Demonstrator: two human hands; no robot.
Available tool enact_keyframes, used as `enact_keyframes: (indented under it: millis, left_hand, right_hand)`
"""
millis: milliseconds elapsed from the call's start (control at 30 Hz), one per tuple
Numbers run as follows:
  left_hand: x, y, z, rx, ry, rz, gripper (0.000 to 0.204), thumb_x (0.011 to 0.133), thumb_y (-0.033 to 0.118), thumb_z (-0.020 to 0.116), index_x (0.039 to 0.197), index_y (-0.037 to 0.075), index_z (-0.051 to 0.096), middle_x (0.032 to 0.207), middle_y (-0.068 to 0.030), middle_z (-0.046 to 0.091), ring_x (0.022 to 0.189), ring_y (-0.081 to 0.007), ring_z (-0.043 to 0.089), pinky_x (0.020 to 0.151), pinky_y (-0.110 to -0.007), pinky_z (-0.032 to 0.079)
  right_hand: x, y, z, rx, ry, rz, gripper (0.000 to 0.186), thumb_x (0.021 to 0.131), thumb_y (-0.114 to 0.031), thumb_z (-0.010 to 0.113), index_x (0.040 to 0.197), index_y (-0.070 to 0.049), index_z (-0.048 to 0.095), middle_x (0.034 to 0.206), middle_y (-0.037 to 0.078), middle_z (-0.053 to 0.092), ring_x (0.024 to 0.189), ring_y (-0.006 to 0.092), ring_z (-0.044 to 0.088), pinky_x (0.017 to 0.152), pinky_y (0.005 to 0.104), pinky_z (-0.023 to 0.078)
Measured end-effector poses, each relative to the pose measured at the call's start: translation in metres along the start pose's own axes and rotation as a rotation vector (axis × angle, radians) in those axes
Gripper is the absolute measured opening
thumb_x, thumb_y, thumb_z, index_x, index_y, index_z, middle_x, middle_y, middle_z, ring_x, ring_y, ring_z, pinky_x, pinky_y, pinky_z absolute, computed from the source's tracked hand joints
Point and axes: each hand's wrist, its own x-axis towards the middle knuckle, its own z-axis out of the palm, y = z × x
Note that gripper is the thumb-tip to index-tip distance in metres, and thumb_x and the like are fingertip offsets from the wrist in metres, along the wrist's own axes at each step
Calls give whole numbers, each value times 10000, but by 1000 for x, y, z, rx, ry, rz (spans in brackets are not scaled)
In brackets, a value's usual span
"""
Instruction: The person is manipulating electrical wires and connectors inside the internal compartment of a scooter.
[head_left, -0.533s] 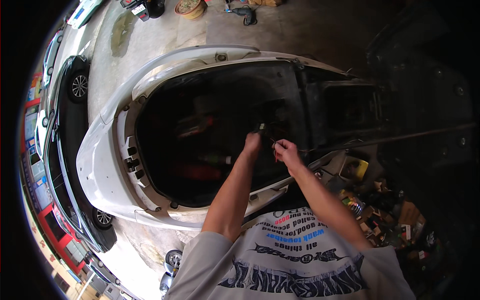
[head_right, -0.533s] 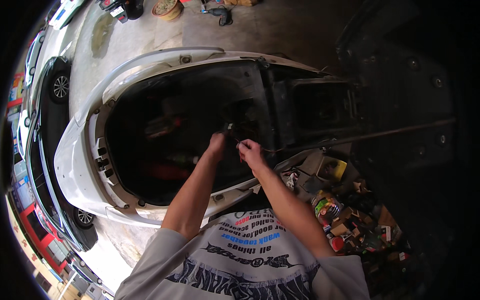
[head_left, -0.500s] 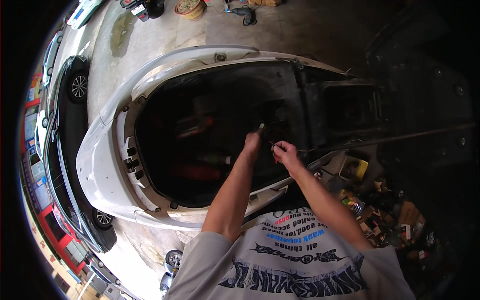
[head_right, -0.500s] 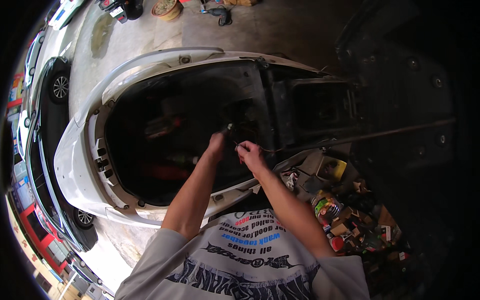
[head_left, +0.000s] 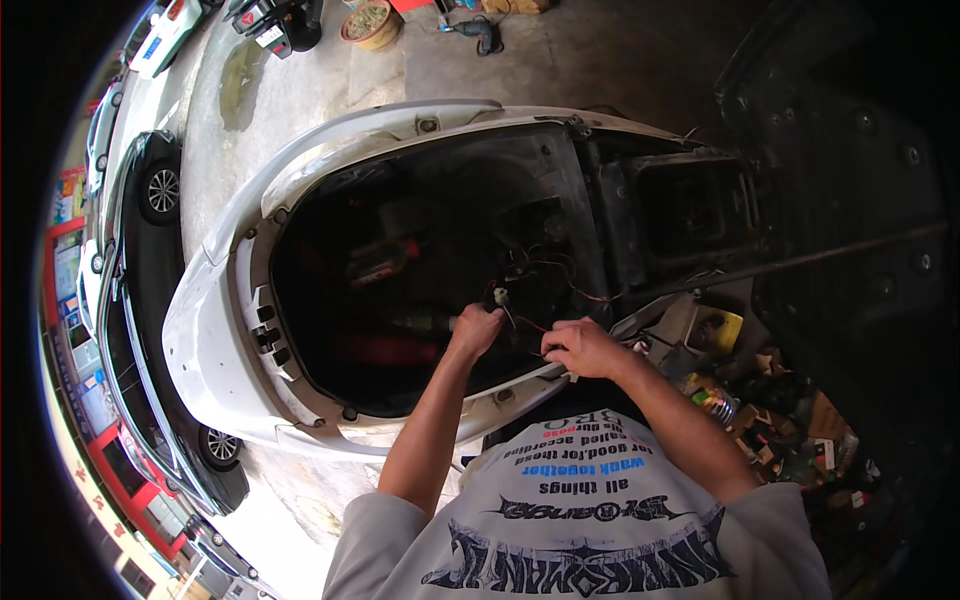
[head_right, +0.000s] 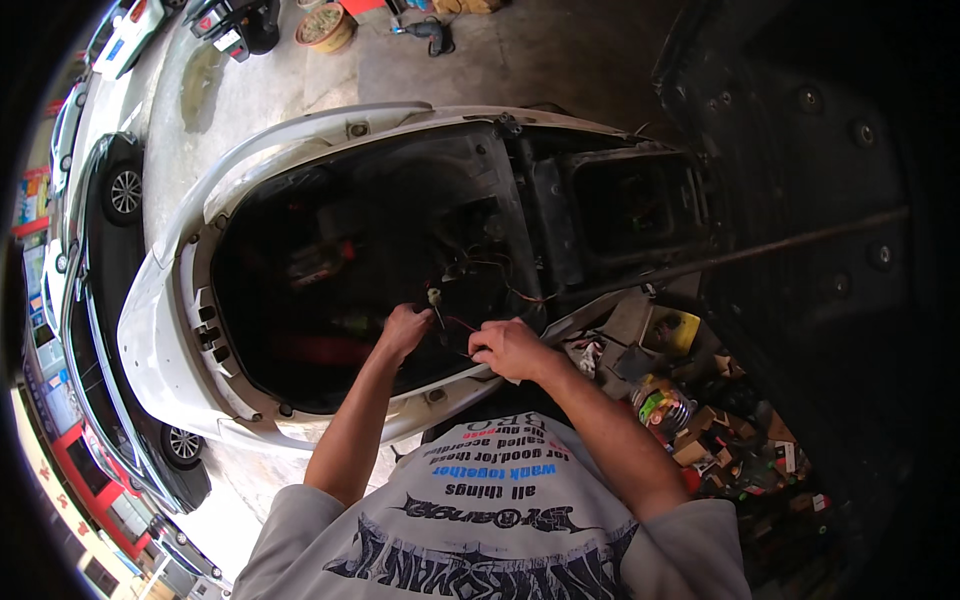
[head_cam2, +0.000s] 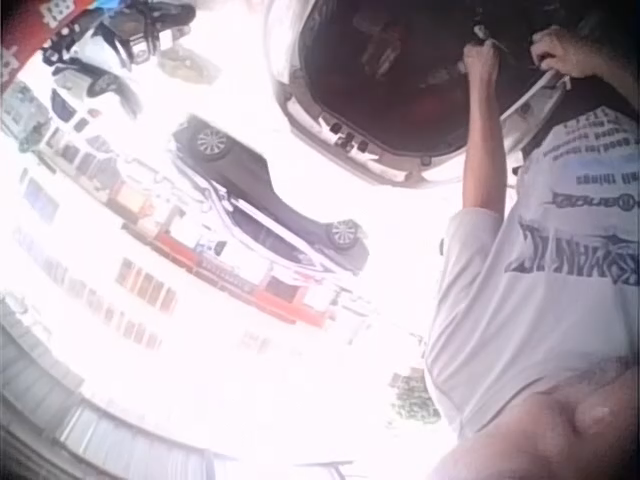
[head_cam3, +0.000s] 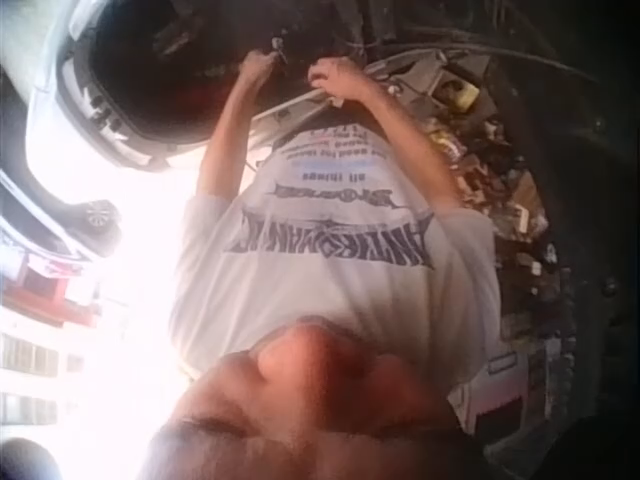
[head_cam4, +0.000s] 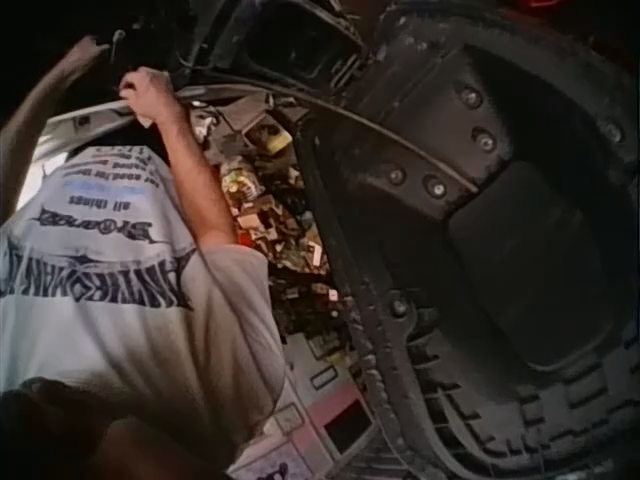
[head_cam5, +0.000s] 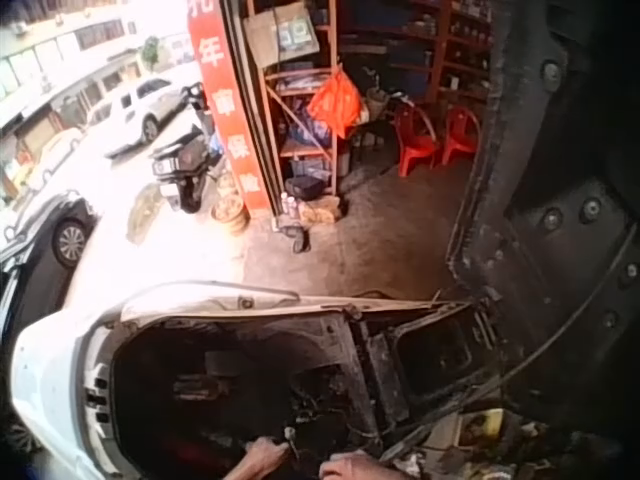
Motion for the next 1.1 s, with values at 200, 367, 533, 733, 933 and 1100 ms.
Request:
enact_keyframes:
  millis: [200,367,533,733,933,1100]
  left_hand:
    - [-27,-5,-15,413,-75,-71,494,778,382,575,1044,-31,627,1069,-281,602,1059,-378,576,895,-424,471]
    - [-22,-2,-5,476,143,222,434,774,261,581,1148,43,605,1277,-226,500,1210,-358,465,954,-450,432]
    - [-4,-3,11,650,-97,600,346,760,125,518,1082,102,642,1327,-138,475,1245,-327,423,1001,-459,381]
    - [2,1,9,827,-364,314,265,783,136,485,966,79,668,1019,-165,655,1029,-321,604,872,-417,485]
    - [7,-9,11,546,-215,442,278,764,106,511,1008,66,638,955,-202,647,935,-374,609,805,-444,497]
    - [21,-12,15,440,-138,482,251,772,109,509,986,72,636,946,-201,647,935,-378,606,797,-453,491]
  right_hand:
    - [4,-10,10,-194,45,7,51,785,-157,636,826,-145,665,817,55,564,902,247,567,826,400,367]
    - [14,2,22,-310,44,-17,100,773,-124,610,827,-159,686,870,78,599,910,267,577,842,412,373]
    - [27,16,32,-334,23,51,151,753,-102,597,851,-157,696,873,92,623,905,277,592,846,420,378]
    - [32,22,36,-309,-73,195,196,737,-87,594,898,-147,690,918,109,645,914,275,604,833,453,390]
    - [8,25,15,-147,201,125,192,768,-71,586,928,-133,671,903,108,634,896,292,600,824,436,426]
    - [-17,25,-10,100,521,158,198,777,4,569,951,-58,642,930,133,624,924,323,596,830,364,468]
